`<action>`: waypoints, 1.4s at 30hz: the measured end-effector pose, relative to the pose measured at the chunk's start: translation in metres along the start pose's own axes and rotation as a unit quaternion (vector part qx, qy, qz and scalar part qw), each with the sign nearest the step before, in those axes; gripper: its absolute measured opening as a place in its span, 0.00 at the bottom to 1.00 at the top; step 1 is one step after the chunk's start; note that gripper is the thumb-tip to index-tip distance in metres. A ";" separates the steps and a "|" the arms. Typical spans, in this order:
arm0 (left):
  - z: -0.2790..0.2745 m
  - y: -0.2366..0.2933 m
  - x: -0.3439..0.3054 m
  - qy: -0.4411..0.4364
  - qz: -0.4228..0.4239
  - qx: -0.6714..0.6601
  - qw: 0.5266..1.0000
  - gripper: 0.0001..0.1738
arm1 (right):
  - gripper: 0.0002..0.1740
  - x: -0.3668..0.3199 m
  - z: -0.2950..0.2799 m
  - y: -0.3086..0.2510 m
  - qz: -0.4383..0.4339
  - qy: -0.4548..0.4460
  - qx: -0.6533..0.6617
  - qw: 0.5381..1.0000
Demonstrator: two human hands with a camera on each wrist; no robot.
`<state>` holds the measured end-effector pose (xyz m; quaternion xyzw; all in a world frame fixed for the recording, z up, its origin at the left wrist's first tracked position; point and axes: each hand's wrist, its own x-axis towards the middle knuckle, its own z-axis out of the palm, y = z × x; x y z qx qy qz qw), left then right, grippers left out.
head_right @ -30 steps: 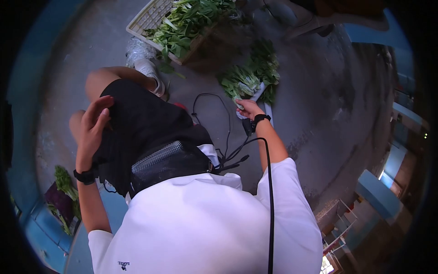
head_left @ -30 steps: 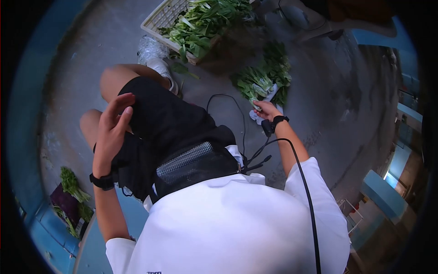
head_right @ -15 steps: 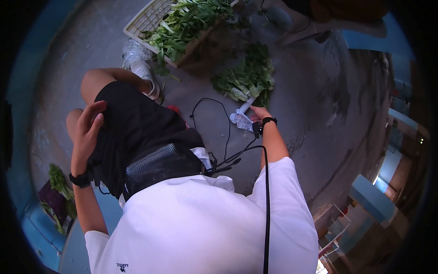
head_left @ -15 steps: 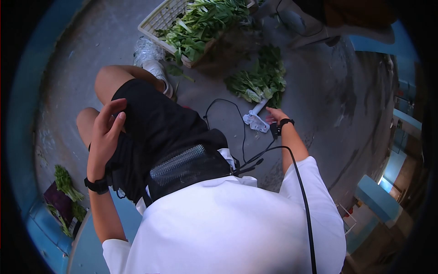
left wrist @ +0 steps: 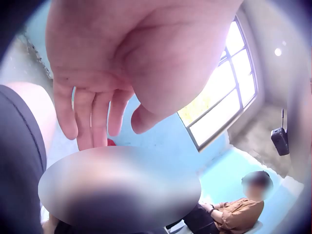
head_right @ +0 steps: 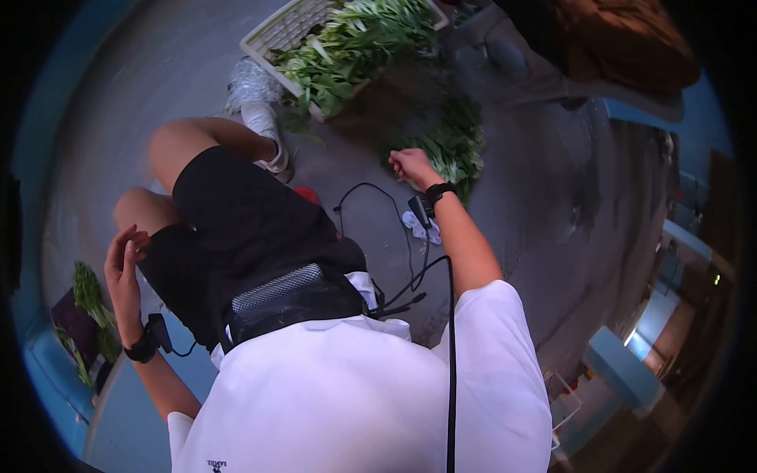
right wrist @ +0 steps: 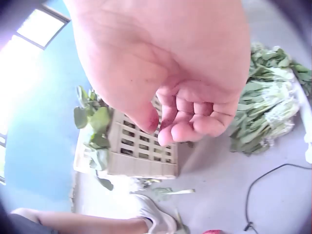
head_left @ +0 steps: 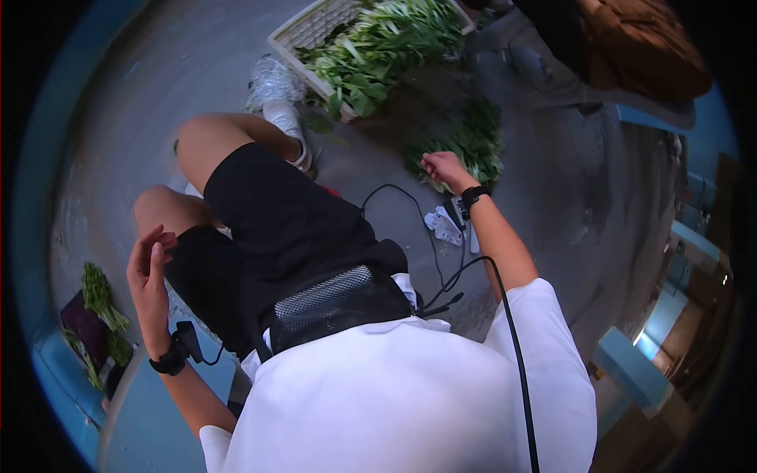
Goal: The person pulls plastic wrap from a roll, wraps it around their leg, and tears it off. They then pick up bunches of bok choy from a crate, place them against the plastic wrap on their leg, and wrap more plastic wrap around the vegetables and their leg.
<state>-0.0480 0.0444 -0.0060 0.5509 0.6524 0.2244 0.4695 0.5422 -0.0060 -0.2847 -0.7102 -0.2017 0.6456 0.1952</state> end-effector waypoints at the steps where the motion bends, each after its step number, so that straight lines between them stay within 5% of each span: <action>1: -0.010 -0.010 -0.003 0.016 -0.008 -0.002 1.000 0.20 | 0.15 0.005 0.008 -0.023 -0.025 0.014 0.017 0.999; 4: -0.023 -0.038 -0.008 0.108 -0.003 0.015 0.994 0.20 | 0.14 0.014 0.025 -0.097 -0.100 0.040 0.025 0.994; 6: -0.025 -0.049 -0.014 0.216 -0.011 0.154 0.964 0.23 | 0.14 0.019 0.038 -0.137 -0.146 0.064 0.013 0.987; 7: -0.026 -0.053 -0.018 0.211 -0.058 0.191 0.957 0.35 | 0.14 0.020 0.047 -0.155 -0.157 0.083 0.004 0.984; 11: -0.001 -0.079 -0.026 0.124 -0.121 0.071 0.982 0.54 | 0.15 0.059 0.076 -0.179 -0.255 0.177 -0.164 0.936; 14: 0.015 -0.069 -0.022 0.138 -0.116 0.215 0.960 0.56 | 0.16 0.054 0.109 -0.203 -0.253 0.107 -0.194 0.942; 16: 0.013 -0.066 -0.020 0.136 -0.126 0.197 0.963 0.57 | 0.16 0.063 0.122 -0.215 -0.251 0.094 -0.232 0.935; 18: 0.011 -0.068 -0.019 0.124 -0.110 0.190 0.968 0.56 | 0.18 0.082 0.133 -0.223 -0.364 0.175 -0.366 0.838; 20: 0.009 -0.073 -0.014 0.121 -0.092 0.173 0.973 0.56 | 0.23 0.112 0.145 -0.246 -0.332 0.185 -0.406 0.831; 24: 0.002 -0.086 -0.027 0.134 -0.073 0.045 0.987 0.49 | 0.19 0.148 0.155 -0.251 -0.252 -0.030 -0.364 0.896; 25: -0.002 -0.103 -0.033 0.157 -0.055 -0.092 0.982 0.41 | 0.16 0.161 0.153 -0.248 -0.274 -0.069 -0.364 0.888; 27: -0.020 -0.128 -0.061 0.238 -0.190 -0.313 0.900 0.25 | 0.14 0.172 0.148 -0.250 -0.297 -0.087 -0.378 0.872; 29: -0.033 -0.172 -0.104 0.356 -0.237 -0.217 0.878 0.19 | 0.15 0.180 0.141 -0.252 -0.245 -0.097 -0.361 0.895; 32: -0.009 -0.264 -0.173 0.440 -0.319 -0.150 0.826 0.20 | 0.19 0.215 0.106 -0.243 -0.183 -0.094 -0.342 0.917; 34: 0.001 -0.299 -0.207 0.401 -0.479 -0.039 0.780 0.32 | 0.18 0.190 0.117 -0.247 -0.193 -0.078 -0.375 0.903; 35: 0.014 -0.312 -0.212 0.403 -0.478 -0.046 0.779 0.32 | 0.18 0.180 0.123 -0.247 -0.198 -0.076 -0.380 0.900; 37: 0.044 -0.323 -0.203 0.364 -0.382 0.080 0.846 0.48 | 0.17 0.166 0.129 -0.241 -0.181 -0.104 -0.338 0.918; 42: 0.073 -0.351 -0.148 0.252 -0.339 0.085 0.903 0.57 | 0.16 0.106 0.160 -0.240 -0.235 -0.109 -0.372 0.891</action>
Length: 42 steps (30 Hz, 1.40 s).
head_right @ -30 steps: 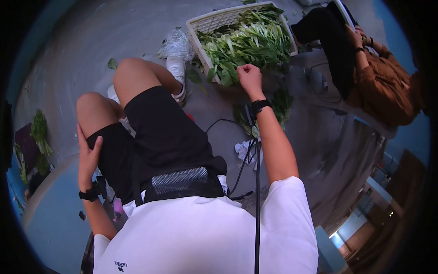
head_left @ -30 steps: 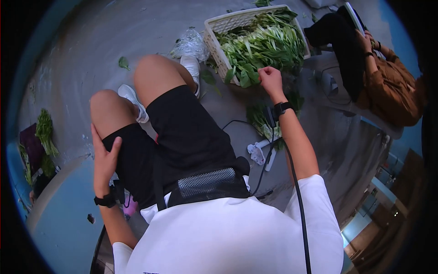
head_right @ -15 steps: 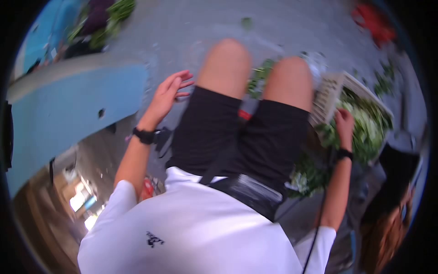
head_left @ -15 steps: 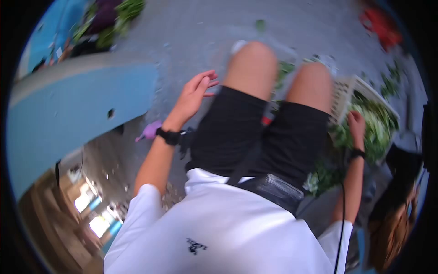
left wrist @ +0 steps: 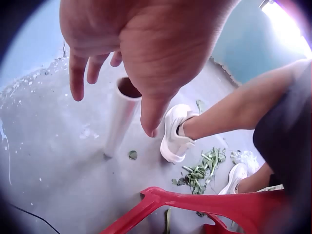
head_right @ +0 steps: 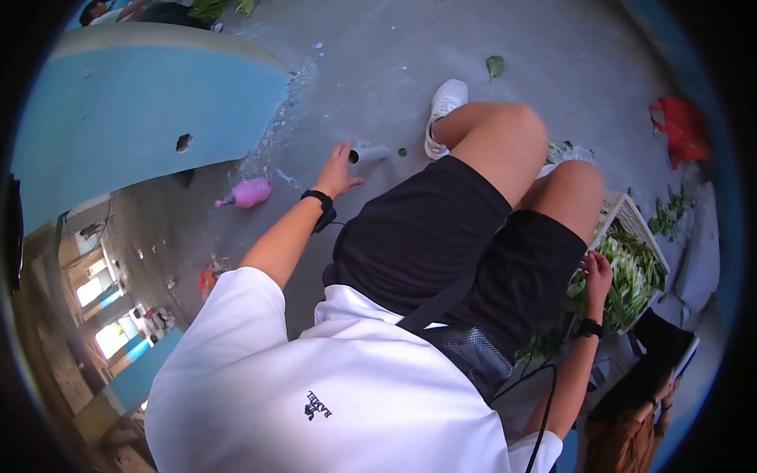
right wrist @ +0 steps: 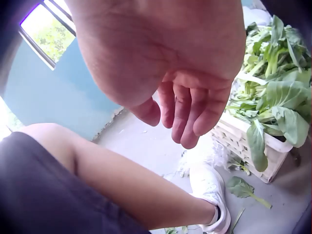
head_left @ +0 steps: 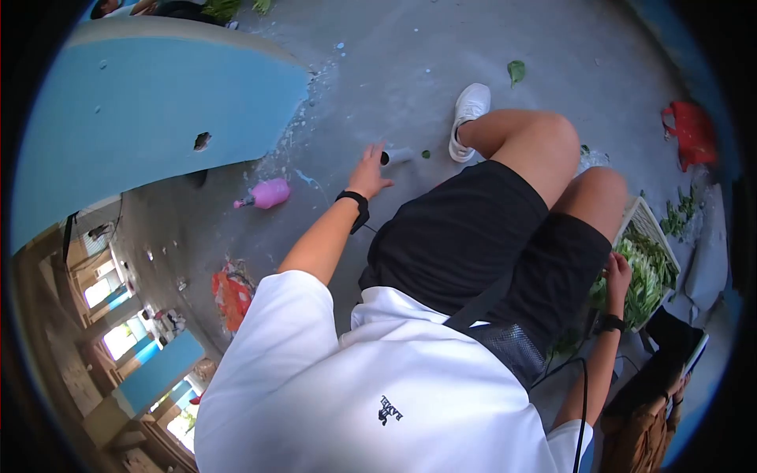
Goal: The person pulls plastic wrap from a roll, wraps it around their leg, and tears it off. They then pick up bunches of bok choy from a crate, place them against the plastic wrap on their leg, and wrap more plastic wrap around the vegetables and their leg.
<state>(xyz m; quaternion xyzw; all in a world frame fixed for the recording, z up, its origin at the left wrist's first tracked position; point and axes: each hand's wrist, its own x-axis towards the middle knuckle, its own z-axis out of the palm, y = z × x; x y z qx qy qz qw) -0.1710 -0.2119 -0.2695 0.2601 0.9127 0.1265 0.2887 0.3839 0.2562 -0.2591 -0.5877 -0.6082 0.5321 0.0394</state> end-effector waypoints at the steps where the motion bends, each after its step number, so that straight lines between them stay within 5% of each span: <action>1: 0.017 -0.012 0.012 -0.004 0.026 -0.016 1.000 0.52 | 0.16 -0.015 0.004 -0.023 -0.024 -0.009 -0.005 1.000; 6: 0.046 -0.035 0.044 0.034 0.054 -0.055 0.996 0.37 | 0.14 -0.063 0.010 -0.120 -0.070 0.033 -0.034 0.996; 8: 0.010 -0.013 0.035 0.023 0.002 -0.133 0.991 0.28 | 0.12 -0.081 0.021 -0.178 -0.169 0.040 -0.062 0.983; 9: -0.006 -0.002 0.028 0.085 0.026 -0.149 0.985 0.25 | 0.11 -0.090 0.034 -0.205 -0.210 0.048 -0.059 0.975; 12: -0.092 0.034 -0.004 0.070 0.109 -0.258 0.957 0.23 | 0.10 -0.135 0.099 -0.297 -0.267 -0.019 -0.034 0.963; 14: -0.167 0.071 -0.041 0.014 0.116 -0.313 0.943 0.30 | 0.10 -0.155 0.146 -0.331 -0.328 -0.079 -0.077 0.938; 16: -0.222 0.101 -0.078 0.039 0.167 -0.357 0.918 0.31 | 0.13 -0.178 0.189 -0.366 -0.345 -0.191 -0.090 0.915; 19: -0.289 0.143 -0.129 0.095 0.242 -0.356 0.898 0.31 | 0.19 -0.203 0.244 -0.420 -0.511 -0.222 -0.050 0.829; 24: -0.303 0.182 -0.141 0.083 0.324 -0.424 0.842 0.32 | 0.17 -0.224 0.250 -0.434 -0.579 -0.204 0.033 0.789; 28: -0.292 0.211 -0.137 0.031 0.345 -0.408 0.845 0.32 | 0.11 -0.229 0.226 -0.423 -0.557 -0.201 0.049 0.804; 34: -0.272 0.241 -0.129 0.006 0.363 -0.384 0.849 0.33 | 0.07 -0.204 0.193 -0.378 -0.390 -0.246 0.160 0.873; 42: -0.260 0.269 -0.124 -0.038 0.365 -0.377 0.850 0.33 | 0.05 -0.200 0.175 -0.360 -0.437 -0.198 0.112 0.870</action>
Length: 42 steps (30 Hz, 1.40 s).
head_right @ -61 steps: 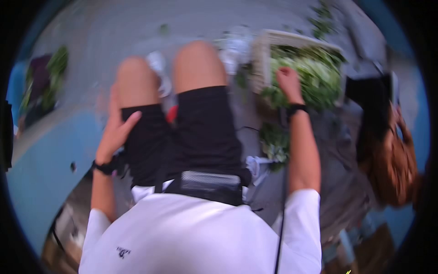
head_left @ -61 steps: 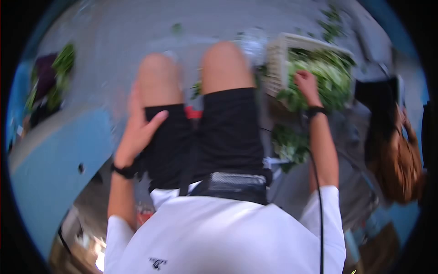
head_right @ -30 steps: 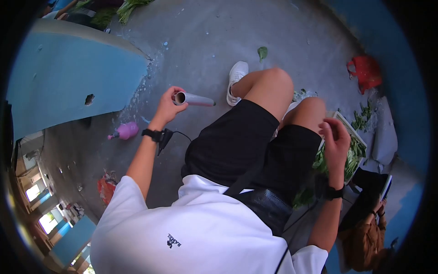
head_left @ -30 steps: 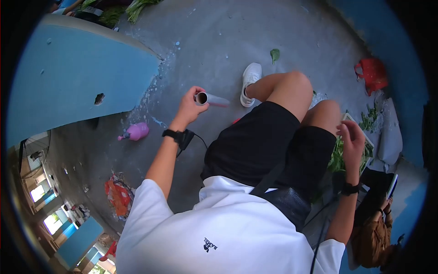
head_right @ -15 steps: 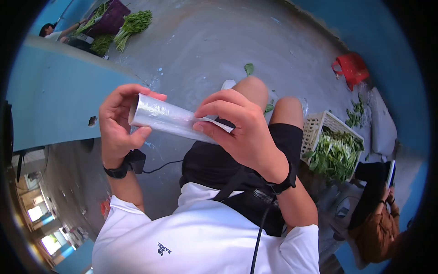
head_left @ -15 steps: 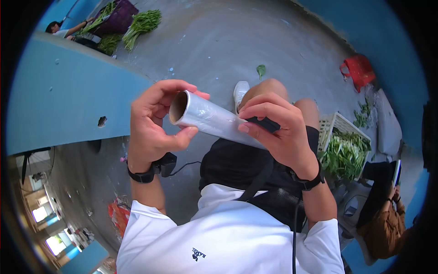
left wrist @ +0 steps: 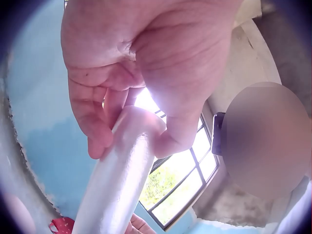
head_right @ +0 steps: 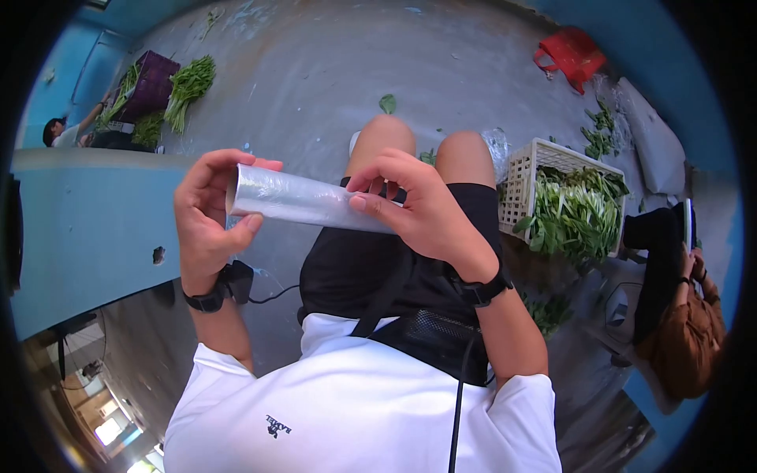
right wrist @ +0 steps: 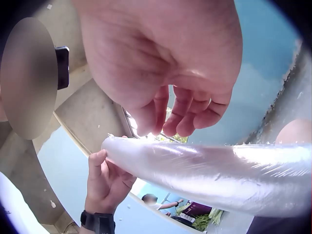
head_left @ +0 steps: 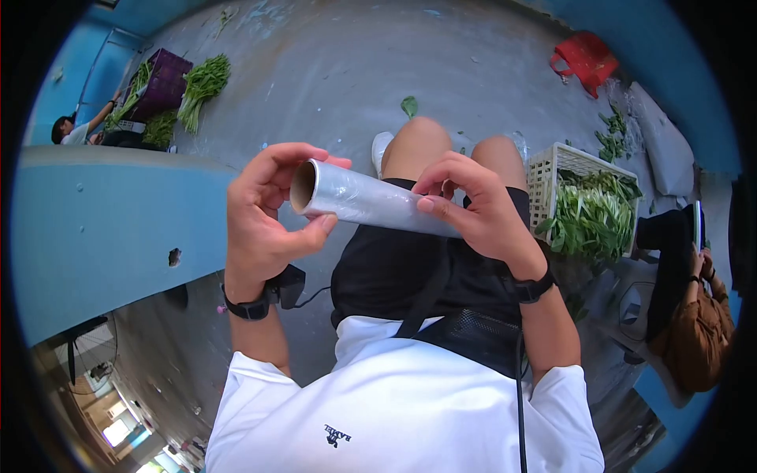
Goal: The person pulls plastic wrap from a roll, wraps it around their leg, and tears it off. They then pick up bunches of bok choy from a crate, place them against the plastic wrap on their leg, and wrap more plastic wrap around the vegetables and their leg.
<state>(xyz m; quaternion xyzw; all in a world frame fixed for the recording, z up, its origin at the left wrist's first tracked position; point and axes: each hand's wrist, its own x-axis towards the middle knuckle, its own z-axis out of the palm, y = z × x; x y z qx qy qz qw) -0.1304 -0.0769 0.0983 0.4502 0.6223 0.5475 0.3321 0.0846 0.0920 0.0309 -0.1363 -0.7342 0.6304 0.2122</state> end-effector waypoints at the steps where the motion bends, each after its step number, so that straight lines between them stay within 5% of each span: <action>1: 0.002 0.000 0.002 -0.005 0.000 0.002 1.000 0.33 | 0.05 -0.001 -0.001 0.002 0.005 -0.009 -0.007 1.000; 18: 0.016 -0.007 0.010 0.027 -0.011 0.085 0.996 0.30 | 0.05 -0.016 0.006 0.021 0.004 -0.007 -0.012 1.000; 26: 0.018 -0.013 0.014 0.033 -0.037 0.059 0.997 0.29 | 0.16 -0.014 -0.010 0.055 0.083 0.049 0.206 0.974; 30: 0.018 -0.012 0.017 0.028 -0.028 0.054 0.998 0.29 | 0.11 -0.013 -0.007 0.051 0.014 0.008 0.061 0.998; 34: 0.019 -0.012 0.018 0.027 -0.028 0.050 0.998 0.28 | 0.04 -0.014 0.001 0.058 0.020 0.026 0.063 0.997; 42: 0.015 -0.020 0.014 0.057 -0.027 0.079 0.995 0.26 | 0.06 -0.020 0.008 0.068 0.071 0.031 0.113 0.991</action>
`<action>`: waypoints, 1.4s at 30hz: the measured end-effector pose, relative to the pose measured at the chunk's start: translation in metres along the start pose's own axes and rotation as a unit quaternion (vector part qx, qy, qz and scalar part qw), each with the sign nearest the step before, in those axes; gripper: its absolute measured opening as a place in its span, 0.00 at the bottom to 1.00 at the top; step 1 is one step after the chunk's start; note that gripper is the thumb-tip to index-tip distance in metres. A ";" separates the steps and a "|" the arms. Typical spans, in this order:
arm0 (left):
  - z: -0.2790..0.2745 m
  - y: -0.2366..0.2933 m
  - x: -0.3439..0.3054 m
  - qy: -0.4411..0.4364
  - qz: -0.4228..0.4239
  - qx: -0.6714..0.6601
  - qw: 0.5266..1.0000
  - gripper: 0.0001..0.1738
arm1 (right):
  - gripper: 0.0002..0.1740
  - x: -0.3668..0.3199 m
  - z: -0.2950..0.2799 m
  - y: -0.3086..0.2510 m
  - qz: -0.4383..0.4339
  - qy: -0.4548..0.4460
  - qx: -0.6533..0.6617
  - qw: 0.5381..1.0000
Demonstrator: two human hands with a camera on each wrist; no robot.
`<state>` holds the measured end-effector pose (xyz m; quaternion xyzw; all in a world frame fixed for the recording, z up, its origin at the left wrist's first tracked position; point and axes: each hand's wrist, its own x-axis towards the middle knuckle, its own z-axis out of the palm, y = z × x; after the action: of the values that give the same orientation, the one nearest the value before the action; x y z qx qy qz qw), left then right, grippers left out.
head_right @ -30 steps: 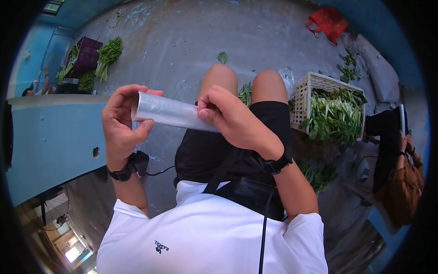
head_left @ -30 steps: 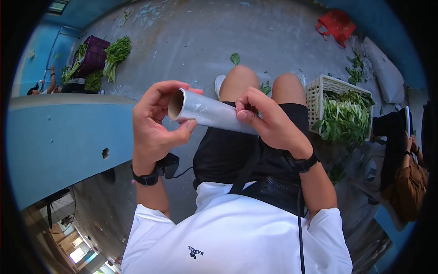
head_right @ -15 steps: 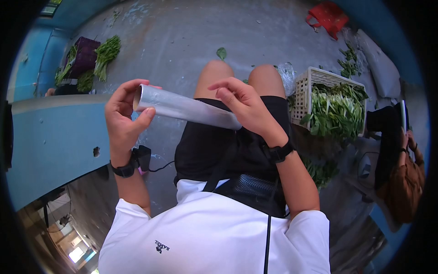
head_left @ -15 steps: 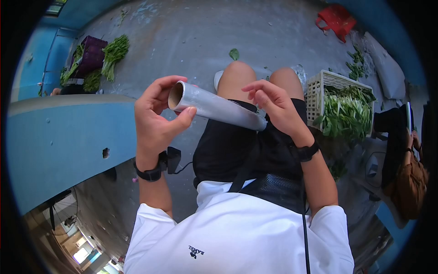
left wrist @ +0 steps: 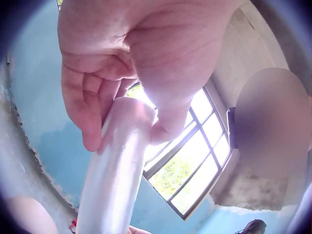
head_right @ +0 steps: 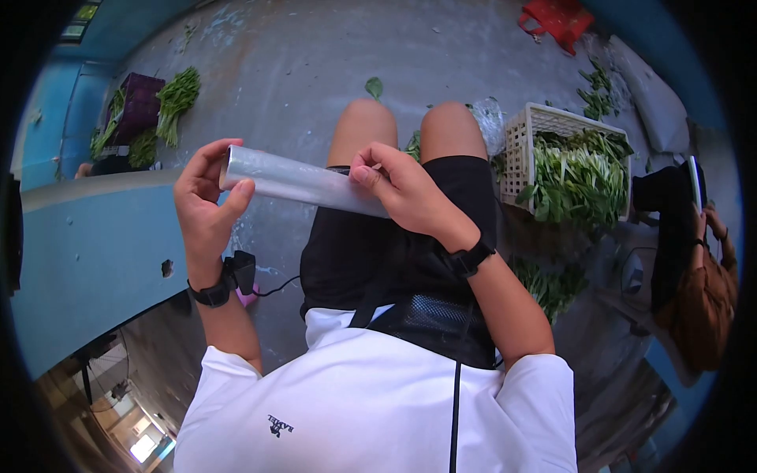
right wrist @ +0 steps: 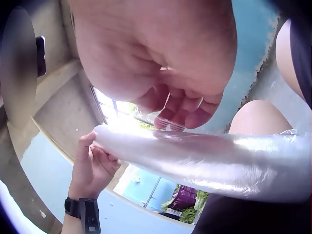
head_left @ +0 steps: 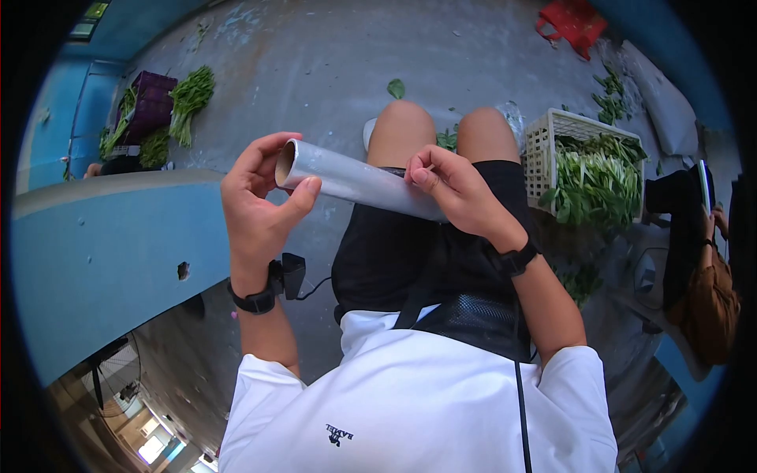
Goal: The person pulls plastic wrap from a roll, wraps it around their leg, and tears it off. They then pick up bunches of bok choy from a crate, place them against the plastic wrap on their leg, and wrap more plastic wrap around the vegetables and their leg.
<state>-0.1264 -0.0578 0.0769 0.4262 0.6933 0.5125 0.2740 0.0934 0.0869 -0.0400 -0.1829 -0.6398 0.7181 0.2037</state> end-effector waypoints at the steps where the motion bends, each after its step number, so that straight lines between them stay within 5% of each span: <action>1: 0.000 0.000 0.000 -0.001 -0.001 0.000 1.000 0.26 | 0.06 -0.001 0.000 0.001 0.019 0.001 0.053 0.998; 8: 0.003 -0.011 0.003 0.043 -0.038 -0.008 0.998 0.25 | 0.09 -0.001 -0.012 -0.011 0.010 0.022 0.058 0.998; 12: 0.007 -0.014 0.007 0.044 -0.063 -0.006 0.997 0.23 | 0.14 0.002 -0.027 0.000 0.088 -0.051 0.163 0.981; 14: 0.012 -0.015 0.009 0.041 -0.063 -0.010 0.997 0.23 | 0.11 0.002 -0.033 0.011 0.071 -0.123 0.049 0.989; 28: 0.025 -0.032 0.024 0.072 -0.053 0.059 0.994 0.21 | 0.11 -0.003 -0.026 -0.024 0.168 -0.039 0.028 0.985; 34: 0.011 -0.046 0.020 0.042 -0.033 0.012 0.998 0.23 | 0.14 0.001 -0.044 0.003 0.075 -0.094 -0.103 0.987; 36: 0.006 -0.049 0.017 0.040 -0.027 -0.011 0.999 0.25 | 0.15 0.002 -0.050 0.019 0.053 0.008 -0.165 0.985; 42: -0.010 -0.060 0.009 0.037 -0.027 -0.026 0.999 0.26 | 0.15 -0.010 -0.056 0.032 0.131 -0.134 -0.096 0.978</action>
<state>-0.1574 -0.0614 0.0244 0.3806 0.7004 0.5387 0.2726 0.1299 0.1259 -0.0778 -0.1859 -0.6976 0.6920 0.0015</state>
